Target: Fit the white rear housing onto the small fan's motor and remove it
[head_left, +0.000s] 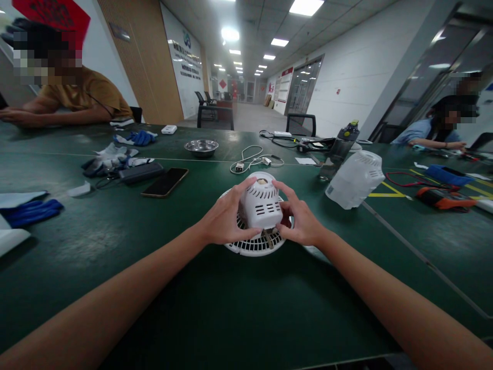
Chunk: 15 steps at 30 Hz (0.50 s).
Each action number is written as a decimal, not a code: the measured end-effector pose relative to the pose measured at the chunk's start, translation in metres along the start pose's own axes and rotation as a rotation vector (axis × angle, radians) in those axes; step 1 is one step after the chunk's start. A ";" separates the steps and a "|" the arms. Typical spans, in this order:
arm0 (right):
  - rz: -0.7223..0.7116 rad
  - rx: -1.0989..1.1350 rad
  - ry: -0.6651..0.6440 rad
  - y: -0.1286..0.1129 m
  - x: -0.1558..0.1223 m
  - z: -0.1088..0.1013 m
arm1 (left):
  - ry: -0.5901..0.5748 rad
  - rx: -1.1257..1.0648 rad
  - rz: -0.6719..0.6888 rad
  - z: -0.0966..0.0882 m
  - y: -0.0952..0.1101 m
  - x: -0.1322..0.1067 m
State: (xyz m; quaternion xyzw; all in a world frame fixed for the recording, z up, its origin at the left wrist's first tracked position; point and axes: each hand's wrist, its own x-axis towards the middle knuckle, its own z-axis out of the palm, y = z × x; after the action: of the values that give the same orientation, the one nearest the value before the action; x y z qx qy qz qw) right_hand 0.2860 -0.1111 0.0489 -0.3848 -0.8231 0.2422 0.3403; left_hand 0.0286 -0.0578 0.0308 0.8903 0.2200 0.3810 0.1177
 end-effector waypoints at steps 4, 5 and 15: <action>-0.027 -0.054 -0.021 0.003 0.001 0.000 | -0.019 -0.020 0.001 -0.002 -0.011 -0.001; -0.026 -0.063 -0.022 0.003 0.001 0.001 | -0.020 -0.021 -0.005 -0.002 -0.012 -0.001; -0.070 -0.376 0.223 0.001 0.002 0.014 | 0.089 -0.009 -0.024 -0.002 -0.013 -0.005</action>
State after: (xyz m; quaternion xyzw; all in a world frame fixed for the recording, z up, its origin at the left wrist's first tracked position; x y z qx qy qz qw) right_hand 0.2753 -0.1103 0.0401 -0.4370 -0.8239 0.0284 0.3597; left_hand 0.0204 -0.0482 0.0239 0.8692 0.2339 0.4197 0.1165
